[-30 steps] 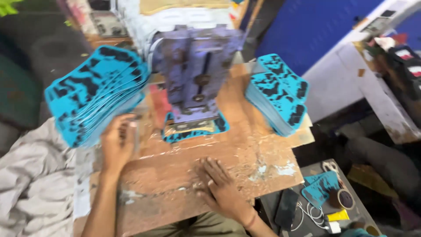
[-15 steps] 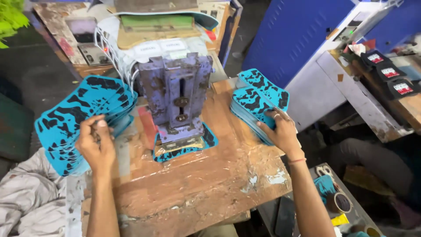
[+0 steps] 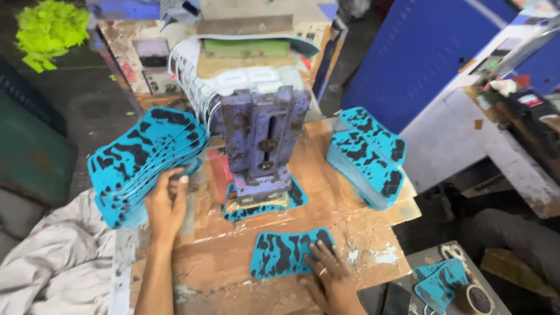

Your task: Using a manual press machine to print or emboss patterns onto camouflage-style pads.

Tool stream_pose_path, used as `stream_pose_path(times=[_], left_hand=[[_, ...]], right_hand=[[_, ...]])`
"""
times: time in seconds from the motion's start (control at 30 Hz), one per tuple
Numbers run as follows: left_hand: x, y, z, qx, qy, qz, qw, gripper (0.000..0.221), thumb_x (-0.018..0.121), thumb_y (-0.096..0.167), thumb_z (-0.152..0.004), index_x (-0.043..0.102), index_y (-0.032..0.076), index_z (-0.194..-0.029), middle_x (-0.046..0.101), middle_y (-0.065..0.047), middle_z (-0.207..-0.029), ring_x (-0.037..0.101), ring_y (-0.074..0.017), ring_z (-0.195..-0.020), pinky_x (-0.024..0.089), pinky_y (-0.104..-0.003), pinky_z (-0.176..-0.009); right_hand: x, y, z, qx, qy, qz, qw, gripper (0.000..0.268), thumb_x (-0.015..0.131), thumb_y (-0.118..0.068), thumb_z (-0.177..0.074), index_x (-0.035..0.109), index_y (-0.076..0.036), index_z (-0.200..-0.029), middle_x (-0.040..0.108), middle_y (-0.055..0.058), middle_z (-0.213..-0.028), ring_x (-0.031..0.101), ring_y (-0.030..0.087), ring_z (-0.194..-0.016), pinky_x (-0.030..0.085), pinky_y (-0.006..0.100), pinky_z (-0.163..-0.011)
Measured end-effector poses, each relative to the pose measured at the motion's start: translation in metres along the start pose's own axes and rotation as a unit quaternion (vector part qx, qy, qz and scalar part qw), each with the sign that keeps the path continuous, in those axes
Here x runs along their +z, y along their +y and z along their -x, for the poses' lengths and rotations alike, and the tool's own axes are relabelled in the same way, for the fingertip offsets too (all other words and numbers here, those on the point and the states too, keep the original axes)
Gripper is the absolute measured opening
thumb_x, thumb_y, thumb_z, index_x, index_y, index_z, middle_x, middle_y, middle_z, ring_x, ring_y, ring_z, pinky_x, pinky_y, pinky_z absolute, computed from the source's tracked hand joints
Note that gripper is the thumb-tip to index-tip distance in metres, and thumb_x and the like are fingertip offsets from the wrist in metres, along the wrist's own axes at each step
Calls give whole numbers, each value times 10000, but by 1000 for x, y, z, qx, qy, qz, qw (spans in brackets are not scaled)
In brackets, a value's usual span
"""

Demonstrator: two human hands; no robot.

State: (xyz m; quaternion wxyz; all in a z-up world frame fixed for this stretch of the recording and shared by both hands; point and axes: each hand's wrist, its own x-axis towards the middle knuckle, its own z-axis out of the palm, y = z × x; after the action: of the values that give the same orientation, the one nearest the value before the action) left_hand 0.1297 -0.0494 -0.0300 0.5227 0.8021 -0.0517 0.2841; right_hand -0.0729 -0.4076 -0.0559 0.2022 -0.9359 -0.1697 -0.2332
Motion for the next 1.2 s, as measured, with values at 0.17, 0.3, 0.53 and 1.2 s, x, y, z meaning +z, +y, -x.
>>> stream_pose_path(times=[0.17,0.3,0.53,1.2], left_hand=[[-3,-16,3,30,-65,-48,996,211,701,143,-1015,686,30,-1192,705,-66,-851,644,-137,-698,521,-293,-659],[-3,-19,4,-70,-193,-32,978,453,748,290,-870,661,78,-1261,746,-31,-764,708,-140,-670,552,-314,-642],[8,-13,13,-96,-316,-75,941,669,877,427,-746,685,83,-1286,744,-39,-700,698,-138,-659,536,-320,-641],[-8,-49,17,-80,-272,-43,958,207,774,155,-852,747,96,-1048,764,-125,-943,747,-255,-695,583,-393,-610]], right_hand=[[8,-49,-24,35,-42,-77,996,404,781,-288,-856,700,-33,-1159,610,177,-1388,489,389,-1387,340,536,-1162],[25,-63,-48,15,-73,-82,994,368,771,-261,-851,702,-19,-1120,605,180,-1377,489,388,-1382,313,548,-1176],[31,-64,-46,15,-66,-73,995,351,751,-261,-865,702,-14,-1110,594,177,-1391,479,380,-1389,300,544,-1180],[38,-87,-32,-67,-135,22,988,844,588,-656,-911,423,-136,-1555,259,253,-1636,193,486,-1517,109,689,-1175]])
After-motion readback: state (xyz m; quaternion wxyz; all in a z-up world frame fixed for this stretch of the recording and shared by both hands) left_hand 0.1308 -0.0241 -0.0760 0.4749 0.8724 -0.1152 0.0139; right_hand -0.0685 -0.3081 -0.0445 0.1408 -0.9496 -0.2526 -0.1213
